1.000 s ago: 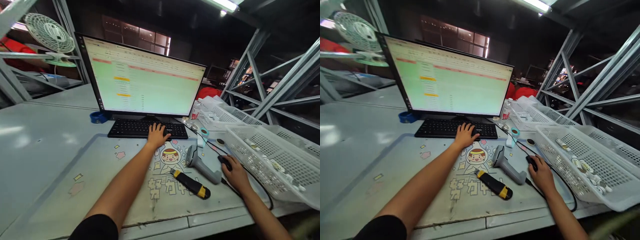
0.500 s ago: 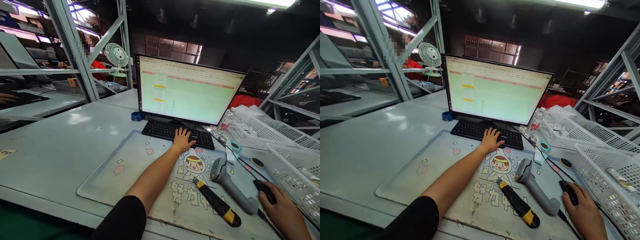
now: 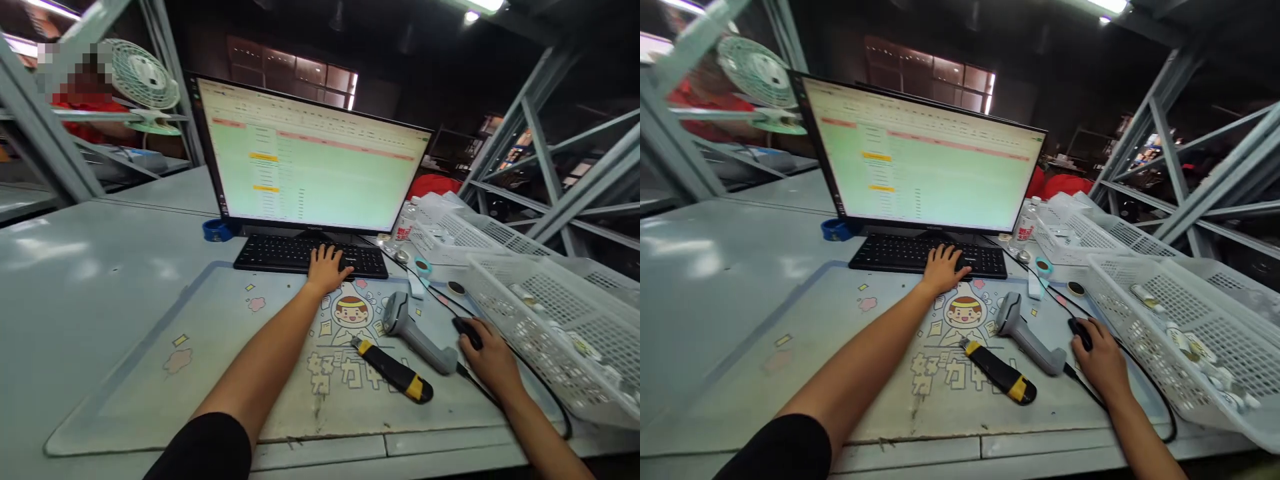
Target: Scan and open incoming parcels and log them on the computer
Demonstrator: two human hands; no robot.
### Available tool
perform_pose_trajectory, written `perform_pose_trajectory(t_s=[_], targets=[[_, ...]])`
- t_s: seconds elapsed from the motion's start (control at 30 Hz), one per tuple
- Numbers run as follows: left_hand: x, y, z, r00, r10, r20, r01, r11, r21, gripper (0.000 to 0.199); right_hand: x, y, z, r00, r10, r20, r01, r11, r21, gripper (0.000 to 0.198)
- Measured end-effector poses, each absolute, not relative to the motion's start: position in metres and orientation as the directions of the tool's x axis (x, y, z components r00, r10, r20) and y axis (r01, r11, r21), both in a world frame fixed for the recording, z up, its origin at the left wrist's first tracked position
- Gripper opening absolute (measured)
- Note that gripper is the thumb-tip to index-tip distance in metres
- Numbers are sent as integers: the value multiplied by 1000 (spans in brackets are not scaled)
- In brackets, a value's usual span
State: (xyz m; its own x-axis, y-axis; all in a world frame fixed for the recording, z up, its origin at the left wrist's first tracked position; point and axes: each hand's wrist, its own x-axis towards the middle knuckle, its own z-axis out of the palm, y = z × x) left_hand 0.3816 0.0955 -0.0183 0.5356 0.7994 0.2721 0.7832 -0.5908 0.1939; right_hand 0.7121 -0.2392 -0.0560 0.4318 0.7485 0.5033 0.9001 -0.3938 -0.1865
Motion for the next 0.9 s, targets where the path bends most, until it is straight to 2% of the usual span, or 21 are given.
perform_pose_trajectory(t_s=[0.17, 0.9], targets=[[381, 98, -19, 550, 788, 277, 776, -604, 180, 77, 707, -239, -52, 461, 735, 497, 883, -437, -172, 45], [380, 99, -20, 548, 786, 285, 778, -604, 172, 77, 703, -238, -51, 456, 726, 515, 883, -444, -156, 43]])
